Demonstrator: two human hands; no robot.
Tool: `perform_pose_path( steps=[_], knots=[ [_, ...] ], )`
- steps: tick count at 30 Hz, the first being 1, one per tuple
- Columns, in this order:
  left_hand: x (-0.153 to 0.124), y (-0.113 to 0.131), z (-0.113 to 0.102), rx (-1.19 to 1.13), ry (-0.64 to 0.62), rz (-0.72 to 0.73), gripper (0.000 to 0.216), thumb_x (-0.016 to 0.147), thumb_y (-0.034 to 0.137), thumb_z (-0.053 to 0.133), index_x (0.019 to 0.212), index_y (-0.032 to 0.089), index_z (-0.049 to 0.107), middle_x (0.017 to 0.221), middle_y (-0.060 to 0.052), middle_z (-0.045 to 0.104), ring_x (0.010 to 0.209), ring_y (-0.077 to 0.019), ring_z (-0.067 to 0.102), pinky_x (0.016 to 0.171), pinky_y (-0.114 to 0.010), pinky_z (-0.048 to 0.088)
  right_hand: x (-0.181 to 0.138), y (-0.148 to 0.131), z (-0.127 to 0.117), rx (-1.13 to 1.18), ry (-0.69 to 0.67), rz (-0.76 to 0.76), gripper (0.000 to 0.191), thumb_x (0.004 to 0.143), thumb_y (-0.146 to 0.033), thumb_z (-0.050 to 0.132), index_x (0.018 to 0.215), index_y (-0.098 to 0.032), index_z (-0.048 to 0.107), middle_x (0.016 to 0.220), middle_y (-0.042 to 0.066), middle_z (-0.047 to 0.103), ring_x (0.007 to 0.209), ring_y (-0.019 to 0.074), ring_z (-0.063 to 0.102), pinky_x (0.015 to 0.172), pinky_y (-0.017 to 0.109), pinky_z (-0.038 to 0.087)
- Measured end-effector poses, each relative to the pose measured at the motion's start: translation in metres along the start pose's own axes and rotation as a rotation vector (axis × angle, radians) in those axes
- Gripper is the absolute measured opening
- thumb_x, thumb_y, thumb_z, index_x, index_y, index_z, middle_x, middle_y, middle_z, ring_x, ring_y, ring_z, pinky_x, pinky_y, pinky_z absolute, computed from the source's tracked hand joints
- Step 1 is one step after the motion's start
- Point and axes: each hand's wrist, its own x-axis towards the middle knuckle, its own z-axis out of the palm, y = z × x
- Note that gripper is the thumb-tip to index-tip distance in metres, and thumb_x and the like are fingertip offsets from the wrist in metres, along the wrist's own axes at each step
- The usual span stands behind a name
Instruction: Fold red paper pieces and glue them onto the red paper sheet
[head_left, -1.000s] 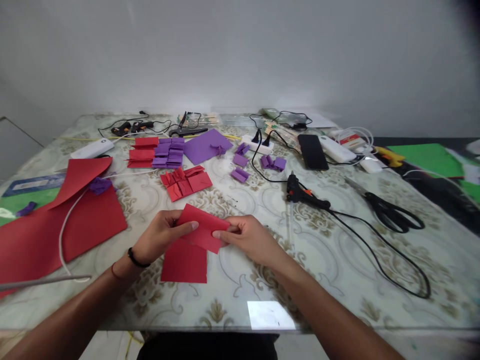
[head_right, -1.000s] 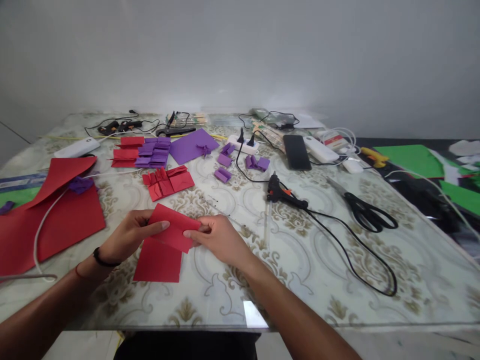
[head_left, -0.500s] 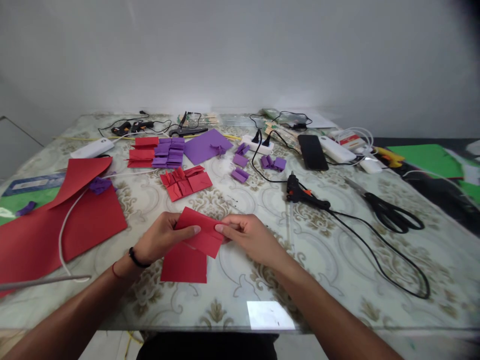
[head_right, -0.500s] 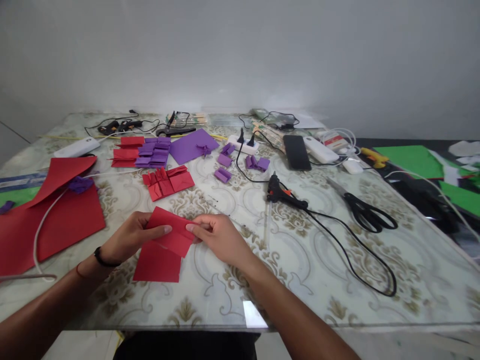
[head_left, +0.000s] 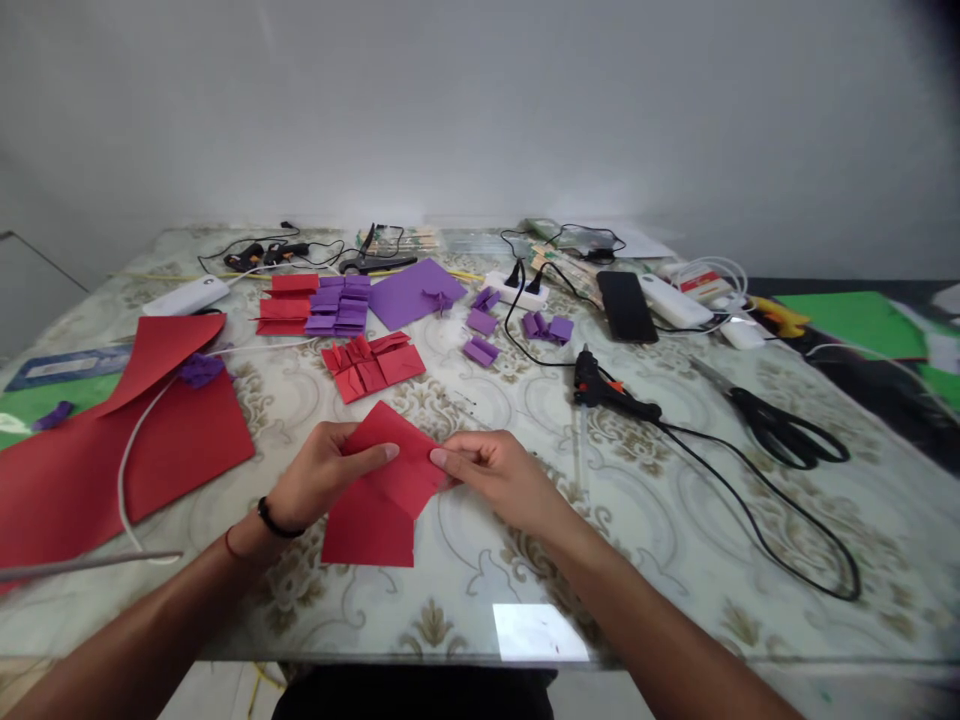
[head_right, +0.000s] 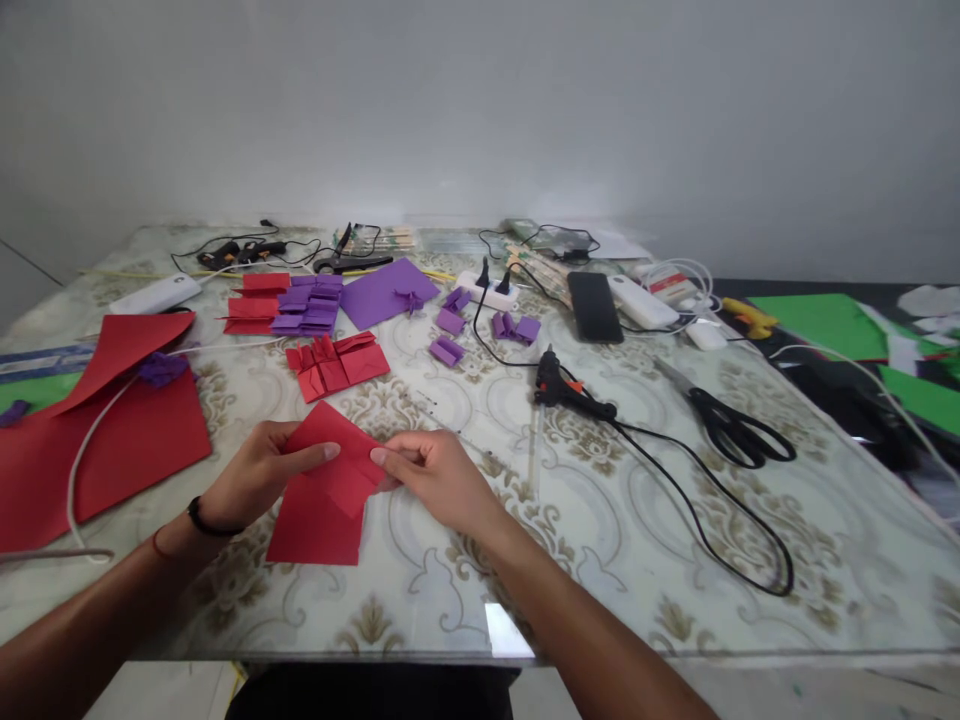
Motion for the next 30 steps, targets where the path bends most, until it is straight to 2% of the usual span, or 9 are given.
perform_pose_path(
  steps=[3, 6, 10, 14, 17, 21, 23, 27, 30],
  knots=[
    [0.001, -0.003, -0.001, -0.064, -0.007, 0.034, 0.032, 0.082, 0.042, 0.078, 0.076, 0.011, 0.074, 0.068, -0.005, 0.073, 0.059, -0.0188, 0.066, 0.056, -0.027, 0.052, -0.002, -0.002, 0.001, -0.007, -0.154, 0.026, 0.041, 0.088, -0.055, 0.069, 0.074, -0.018, 0.074, 0.074, 0.006, 0.079, 0.065, 0.0165, 0.068, 0.058, 0.025, 0.045],
    [0.003, -0.005, -0.002, -0.069, -0.029, 0.045, 0.031, 0.082, 0.043, 0.077, 0.080, 0.012, 0.077, 0.075, -0.007, 0.077, 0.066, -0.0217, 0.070, 0.061, -0.029, 0.055, -0.004, -0.003, 0.003, -0.064, -0.235, 0.033, 0.043, 0.091, -0.055, 0.066, 0.075, -0.017, 0.078, 0.072, 0.007, 0.079, 0.050, 0.0110, 0.055, 0.047, 0.023, 0.034],
    [0.003, -0.005, -0.002, 0.015, -0.020, 0.035, 0.036, 0.084, 0.048, 0.074, 0.076, 0.012, 0.075, 0.070, -0.006, 0.075, 0.059, -0.0189, 0.067, 0.053, -0.026, 0.051, -0.004, -0.002, 0.004, -0.072, -0.201, 0.037, 0.046, 0.092, -0.057, 0.063, 0.078, -0.015, 0.077, 0.071, 0.007, 0.078, 0.047, 0.0094, 0.047, 0.046, 0.023, 0.030],
    [0.001, -0.001, 0.001, 0.159, -0.031, 0.048, 0.041, 0.086, 0.050, 0.071, 0.071, 0.012, 0.069, 0.062, -0.003, 0.068, 0.050, -0.0131, 0.057, 0.045, -0.022, 0.041, -0.003, 0.000, 0.005, -0.065, -0.208, -0.006, 0.047, 0.090, -0.060, 0.065, 0.074, -0.016, 0.072, 0.072, 0.004, 0.074, 0.057, 0.0125, 0.057, 0.054, 0.024, 0.039],
    [0.000, 0.000, 0.002, 0.240, -0.038, 0.074, 0.045, 0.087, 0.050, 0.068, 0.062, 0.014, 0.059, 0.052, 0.002, 0.056, 0.045, -0.0088, 0.046, 0.040, -0.019, 0.030, -0.002, 0.003, 0.006, -0.012, -0.165, 0.012, 0.049, 0.087, -0.063, 0.067, 0.068, -0.017, 0.064, 0.065, 0.001, 0.063, 0.065, 0.0167, 0.065, 0.061, 0.026, 0.046],
    [0.001, -0.001, 0.003, 0.239, -0.053, 0.078, 0.044, 0.088, 0.051, 0.066, 0.065, 0.015, 0.058, 0.054, 0.002, 0.054, 0.046, -0.0088, 0.044, 0.042, -0.019, 0.031, -0.001, 0.005, 0.009, 0.051, -0.139, 0.077, 0.052, 0.082, -0.066, 0.069, 0.066, -0.018, 0.060, 0.060, -0.001, 0.056, 0.071, 0.0215, 0.070, 0.063, 0.027, 0.046],
    [0.001, -0.001, 0.003, 0.252, -0.062, 0.072, 0.046, 0.087, 0.053, 0.066, 0.063, 0.015, 0.056, 0.053, 0.003, 0.052, 0.046, -0.0084, 0.043, 0.041, -0.019, 0.030, 0.000, 0.005, 0.010, 0.036, -0.140, 0.060, 0.049, 0.084, -0.063, 0.069, 0.067, -0.017, 0.061, 0.062, -0.001, 0.055, 0.067, 0.0185, 0.066, 0.062, 0.027, 0.045],
    [0.000, -0.001, 0.002, 0.318, -0.064, 0.062, 0.054, 0.086, 0.053, 0.066, 0.055, 0.017, 0.042, 0.049, 0.005, 0.040, 0.045, -0.0065, 0.034, 0.041, -0.019, 0.022, 0.001, 0.003, 0.011, 0.027, -0.091, -0.017, 0.041, 0.088, -0.056, 0.068, 0.077, -0.017, 0.066, 0.069, -0.001, 0.058, 0.064, 0.0132, 0.054, 0.062, 0.026, 0.041],
    [0.000, -0.003, 0.003, 0.304, -0.095, 0.070, 0.052, 0.087, 0.052, 0.065, 0.056, 0.016, 0.044, 0.050, 0.005, 0.040, 0.046, -0.0067, 0.033, 0.042, -0.019, 0.022, 0.002, 0.004, 0.012, 0.033, -0.020, -0.034, 0.041, 0.087, -0.054, 0.069, 0.072, -0.017, 0.064, 0.066, -0.001, 0.059, 0.062, 0.0127, 0.050, 0.061, 0.026, 0.039]
  ],
)
